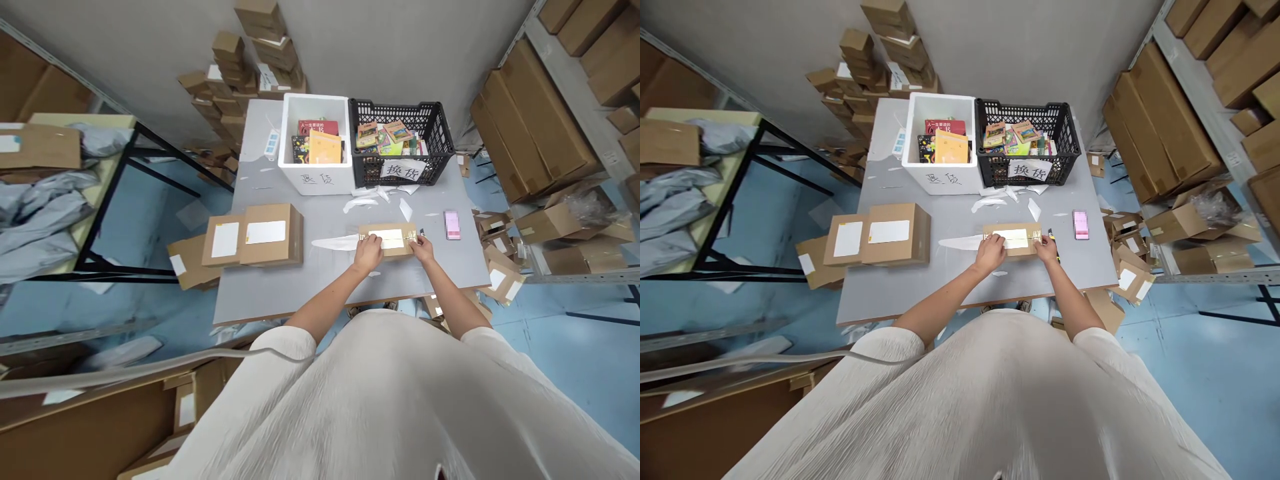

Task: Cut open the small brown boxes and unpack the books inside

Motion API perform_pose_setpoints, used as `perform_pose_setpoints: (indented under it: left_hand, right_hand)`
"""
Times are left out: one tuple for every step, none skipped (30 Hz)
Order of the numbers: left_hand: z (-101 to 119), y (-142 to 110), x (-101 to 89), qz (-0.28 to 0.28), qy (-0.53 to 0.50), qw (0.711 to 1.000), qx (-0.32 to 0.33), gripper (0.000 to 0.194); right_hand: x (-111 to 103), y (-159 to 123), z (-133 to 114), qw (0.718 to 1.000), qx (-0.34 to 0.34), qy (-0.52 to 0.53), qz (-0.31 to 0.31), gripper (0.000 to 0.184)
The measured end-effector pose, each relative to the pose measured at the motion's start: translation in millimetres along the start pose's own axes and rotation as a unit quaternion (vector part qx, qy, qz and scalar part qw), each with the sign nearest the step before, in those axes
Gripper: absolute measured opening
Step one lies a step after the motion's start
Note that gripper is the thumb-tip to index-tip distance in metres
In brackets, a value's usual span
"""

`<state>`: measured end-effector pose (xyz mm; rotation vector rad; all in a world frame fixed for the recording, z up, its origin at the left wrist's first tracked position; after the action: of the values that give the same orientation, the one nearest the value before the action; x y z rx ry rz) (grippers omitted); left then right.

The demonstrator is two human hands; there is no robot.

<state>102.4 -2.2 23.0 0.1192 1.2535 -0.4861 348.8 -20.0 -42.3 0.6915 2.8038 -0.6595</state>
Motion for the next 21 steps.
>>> perform_pose_setpoints:
  left_hand:
    - [1, -1, -0.6, -0.002, 0.006, 1.0, -0.004, 0.037]
    - [3, -2, -1.4, -0.005, 0.009, 1.0, -0.005, 0.036]
    - [5, -2, -2.3, -0.007, 0.012, 1.0, -0.004, 0.036]
    - [6, -2, -3.2, -0.008, 0.016, 1.0, -0.003, 0.036]
    - [8, -3, -3.9, -0.009, 0.018, 1.0, -0.002, 0.036]
    - [10, -3, -4.5, -0.01, 0.02, 1.0, -0.002, 0.035]
    - [12, -3, -5.0, -0.009, 0.021, 1.0, -0.004, 0.035]
    - [13, -3, -5.5, -0.007, 0.02, 1.0, -0.008, 0.036]
    - [14, -3, -6.1, -0.004, 0.017, 1.0, -0.014, 0.036]
    - [14, -3, -6.9, 0.0, 0.014, 1.0, -0.02, 0.037]
    - [13, -4, -8.0, 0.003, 0.009, 1.0, -0.028, 0.037]
    - [10, -4, -9.6, 0.006, 0.003, 0.999, -0.036, 0.038]
    - [6, -5, -11.6, 0.009, -0.004, 0.999, -0.045, 0.039]
    - [1, -7, -14.2, 0.013, -0.013, 0.998, -0.056, 0.04]
    - [-4, -8, -17.3, 0.021, -0.024, 0.997, -0.066, 0.041]
    - [-9, -10, -21.0, 0.031, -0.036, 0.996, -0.072, 0.041]
    - [-12, -12, -25.1, 0.046, -0.049, 0.995, -0.068, 0.04]
    - [-14, -14, -29.4, 0.063, -0.061, 0.995, -0.054, 0.04]
    - [-15, -16, -33.5, 0.078, -0.073, 0.994, -0.031, 0.041]
    - [-14, -17, -37.2, 0.089, -0.083, 0.992, -0.007, 0.043]
    - [-13, -19, -40.3, 0.096, -0.091, 0.991, 0.013, 0.045]
  right_hand:
    - [-1, -4, 1, 1.0, -0.01, 0.007, -0.001, 0.035]
    - [-1, -7, 2, 1.0, -0.017, 0.016, -0.004, 0.038]
    - [-3, -11, 4, 0.999, -0.017, 0.029, -0.004, 0.041]
    - [-5, -14, 6, 0.999, -0.004, 0.043, -0.003, 0.044]
    - [-7, -16, 9, 0.998, 0.021, 0.054, 0.001, 0.047]
    - [-8, -18, 13, 0.997, 0.052, 0.058, 0.006, 0.049]
    - [-10, -19, 15, 0.995, 0.082, 0.055, 0.011, 0.05]
    - [-11, -20, 17, 0.993, 0.105, 0.048, 0.014, 0.05]
    - [-11, -20, 17, 0.992, 0.117, 0.038, 0.014, 0.049]
    - [-11, -20, 16, 0.992, 0.118, 0.03, 0.011, 0.049]
    - [-11, -20, 14, 0.993, 0.112, 0.025, 0.007, 0.05]
    - [-9, -20, 12, 0.994, 0.104, 0.024, 0.001, 0.05]
    - [-8, -20, 9, 0.995, 0.095, 0.022, -0.005, 0.052]
    - [-6, -21, 5, 0.996, 0.085, 0.019, -0.012, 0.055]
    - [-3, -23, 2, 0.997, 0.076, 0.013, -0.017, 0.059]
    - [1, -25, -2, 0.997, 0.067, 0.005, -0.022, 0.065]
    - [5, -28, -6, 0.998, 0.059, -0.006, -0.028, 0.073]
    - [11, -31, -9, 0.998, 0.05, -0.019, -0.037, 0.083]
    - [17, -34, -13, 0.998, 0.042, -0.032, -0.046, 0.093]
    - [25, -38, -16, 0.997, 0.033, -0.044, -0.057, 0.102]
    - [33, -41, -19, 0.996, 0.025, -0.054, -0.067, 0.111]
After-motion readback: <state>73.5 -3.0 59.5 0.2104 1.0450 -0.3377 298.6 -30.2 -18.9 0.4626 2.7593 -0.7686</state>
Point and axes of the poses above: each hand's wrist, its own y-axis towards the middle knuckle, its own x-axis out of the palm, z = x × y, the point moved 3 cm from there along y, towards the middle knuckle, and after that the axes turned 2 degrees about y, right-handed, at the moved point
